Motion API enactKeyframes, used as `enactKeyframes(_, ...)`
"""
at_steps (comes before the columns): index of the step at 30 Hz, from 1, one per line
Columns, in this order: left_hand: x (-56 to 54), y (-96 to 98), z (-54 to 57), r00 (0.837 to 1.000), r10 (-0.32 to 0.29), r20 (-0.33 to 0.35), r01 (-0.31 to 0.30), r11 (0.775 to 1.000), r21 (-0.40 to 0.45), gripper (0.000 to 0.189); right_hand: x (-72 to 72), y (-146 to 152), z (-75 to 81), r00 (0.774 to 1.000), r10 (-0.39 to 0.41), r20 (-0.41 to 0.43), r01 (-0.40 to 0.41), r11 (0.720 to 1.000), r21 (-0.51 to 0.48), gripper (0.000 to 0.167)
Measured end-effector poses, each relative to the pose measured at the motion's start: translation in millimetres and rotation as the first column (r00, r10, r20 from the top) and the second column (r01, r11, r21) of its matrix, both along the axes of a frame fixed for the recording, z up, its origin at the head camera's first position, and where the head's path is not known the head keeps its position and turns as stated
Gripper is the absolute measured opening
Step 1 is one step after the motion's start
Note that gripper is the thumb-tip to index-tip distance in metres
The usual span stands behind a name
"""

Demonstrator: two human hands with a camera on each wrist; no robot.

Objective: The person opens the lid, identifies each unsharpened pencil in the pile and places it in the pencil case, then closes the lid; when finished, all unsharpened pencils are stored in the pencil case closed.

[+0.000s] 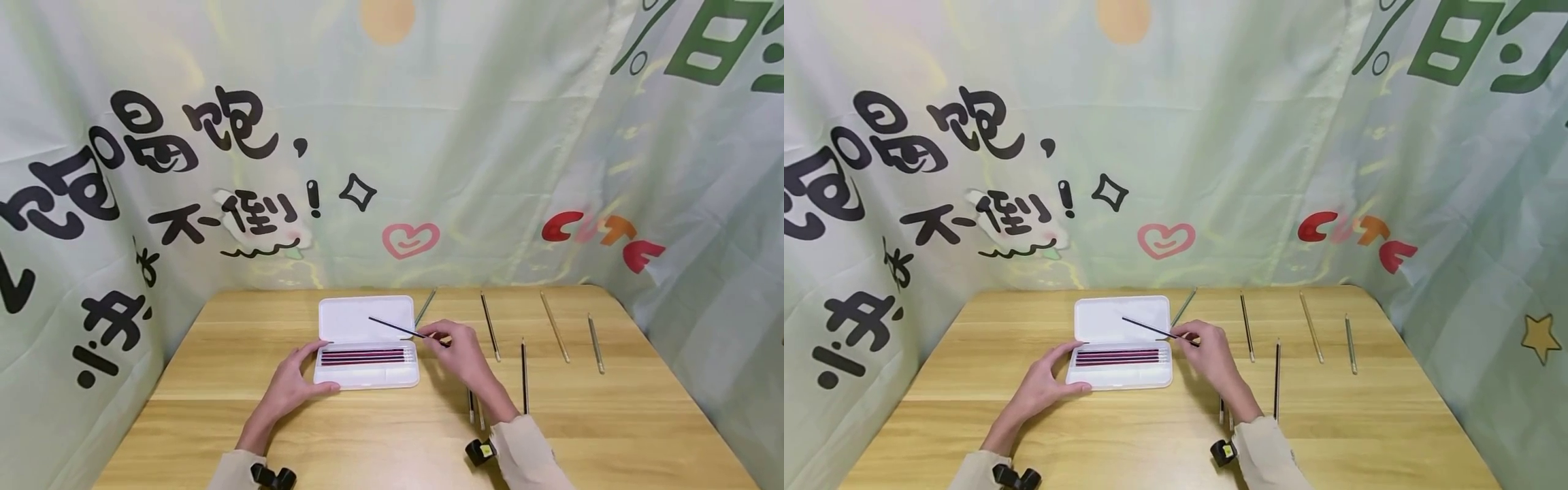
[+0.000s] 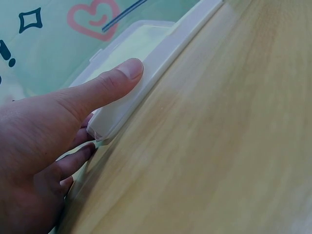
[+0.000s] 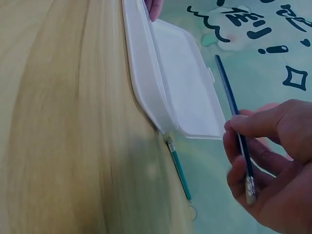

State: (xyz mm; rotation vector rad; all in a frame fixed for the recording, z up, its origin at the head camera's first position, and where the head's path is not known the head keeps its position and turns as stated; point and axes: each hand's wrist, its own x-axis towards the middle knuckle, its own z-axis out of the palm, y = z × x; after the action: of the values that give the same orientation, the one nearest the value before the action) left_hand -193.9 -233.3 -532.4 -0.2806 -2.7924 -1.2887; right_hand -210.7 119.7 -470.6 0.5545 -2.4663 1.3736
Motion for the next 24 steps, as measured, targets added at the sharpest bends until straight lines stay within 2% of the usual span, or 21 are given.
enactKeyframes(5, -0.6, 0.7, 1.8, 1.0, 0.008, -0.025, -0.009, 1.0, -0.019, 0.093, -1.5, -6, -0.2, 0.996, 0.087, -0.01, -0.087, 0.995, 0.044, 0.022)
enactKeyframes(11, 0.3, 0.9, 2.6, 1.0, 0.005, -0.008, -0.005, 1.0, -0.005, 0.093, -5.8, -17, -0.7, 0.993, 0.113, -0.033, -0.107, 0.984, 0.141, 0.014)
enactKeyframes(17, 1.3, 1.0, 2.9, 1.0, 0.007, 0.01, -0.008, 1.0, 0.011, 0.092, -10.7, -31, -1.1, 0.985, 0.171, 0.026, -0.173, 0.97, 0.169, 0.016)
enactKeyframes(20, 1.8, 1.1, 2.3, 1.0, 0.006, 0.015, -0.006, 1.0, 0.013, 0.092, -12.1, -38, -5.4, 0.985, 0.17, 0.018, -0.17, 0.964, 0.204, 0.019)
enactKeyframes(24, 2.3, 1.6, 0.8, 1.0, 0.005, 0.014, -0.005, 1.0, 0.01, 0.091, -14.6, -48, -14.0, 0.991, 0.129, -0.038, -0.117, 0.964, 0.237, 0.018)
